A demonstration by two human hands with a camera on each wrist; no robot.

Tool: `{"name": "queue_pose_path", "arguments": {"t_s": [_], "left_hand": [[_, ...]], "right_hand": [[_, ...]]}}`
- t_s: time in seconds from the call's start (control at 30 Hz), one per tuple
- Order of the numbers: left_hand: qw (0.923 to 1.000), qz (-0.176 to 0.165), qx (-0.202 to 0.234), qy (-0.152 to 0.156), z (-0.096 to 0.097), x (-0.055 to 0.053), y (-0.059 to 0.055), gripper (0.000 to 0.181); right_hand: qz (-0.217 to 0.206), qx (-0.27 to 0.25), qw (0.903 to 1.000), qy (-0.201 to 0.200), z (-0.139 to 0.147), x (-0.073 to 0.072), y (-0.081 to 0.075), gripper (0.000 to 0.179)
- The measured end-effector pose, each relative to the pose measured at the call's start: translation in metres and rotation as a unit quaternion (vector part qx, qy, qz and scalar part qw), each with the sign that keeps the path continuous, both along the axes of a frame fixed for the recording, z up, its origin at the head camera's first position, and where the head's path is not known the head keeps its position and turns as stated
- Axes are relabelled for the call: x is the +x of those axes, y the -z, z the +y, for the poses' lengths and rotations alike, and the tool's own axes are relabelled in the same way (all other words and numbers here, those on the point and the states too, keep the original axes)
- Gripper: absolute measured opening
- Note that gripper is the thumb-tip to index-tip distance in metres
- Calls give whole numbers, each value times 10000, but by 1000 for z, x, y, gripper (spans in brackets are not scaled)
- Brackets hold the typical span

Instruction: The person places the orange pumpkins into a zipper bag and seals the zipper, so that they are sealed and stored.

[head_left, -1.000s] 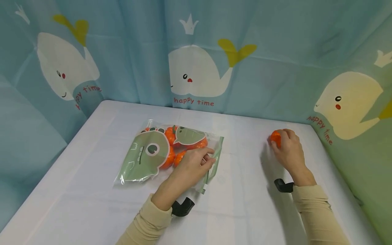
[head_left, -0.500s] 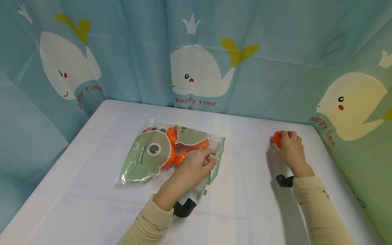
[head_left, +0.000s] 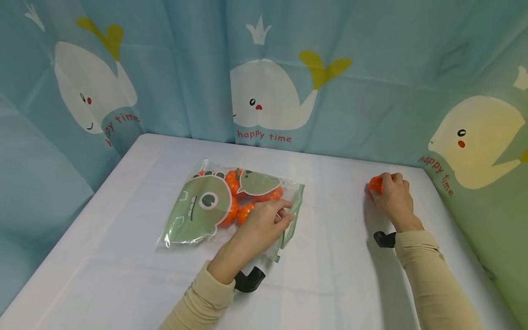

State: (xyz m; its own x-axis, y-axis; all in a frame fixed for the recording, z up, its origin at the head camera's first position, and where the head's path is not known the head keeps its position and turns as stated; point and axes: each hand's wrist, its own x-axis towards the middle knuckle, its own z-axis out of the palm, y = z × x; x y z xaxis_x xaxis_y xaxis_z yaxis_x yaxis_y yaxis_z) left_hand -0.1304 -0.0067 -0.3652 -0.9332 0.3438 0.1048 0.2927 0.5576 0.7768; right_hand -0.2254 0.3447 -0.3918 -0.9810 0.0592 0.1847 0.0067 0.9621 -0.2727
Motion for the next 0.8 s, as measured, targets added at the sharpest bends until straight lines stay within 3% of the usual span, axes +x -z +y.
{"name": "queue_pose_path", "arguments": {"t_s": [0.27,0.53,0.8], "left_hand": [[10000,77,22,29,-2,0,0,30],[10000,8,11,29,-1,1,-1,30],[10000,56,-21,-2,-1,1,-2,30]], "right_hand": [[-309,25,9995,62,1,-1,-3,46],[-362,218,9990,151,3,2,-1,51],[-70,230,9994,-254,5,3,-2,41]]}}
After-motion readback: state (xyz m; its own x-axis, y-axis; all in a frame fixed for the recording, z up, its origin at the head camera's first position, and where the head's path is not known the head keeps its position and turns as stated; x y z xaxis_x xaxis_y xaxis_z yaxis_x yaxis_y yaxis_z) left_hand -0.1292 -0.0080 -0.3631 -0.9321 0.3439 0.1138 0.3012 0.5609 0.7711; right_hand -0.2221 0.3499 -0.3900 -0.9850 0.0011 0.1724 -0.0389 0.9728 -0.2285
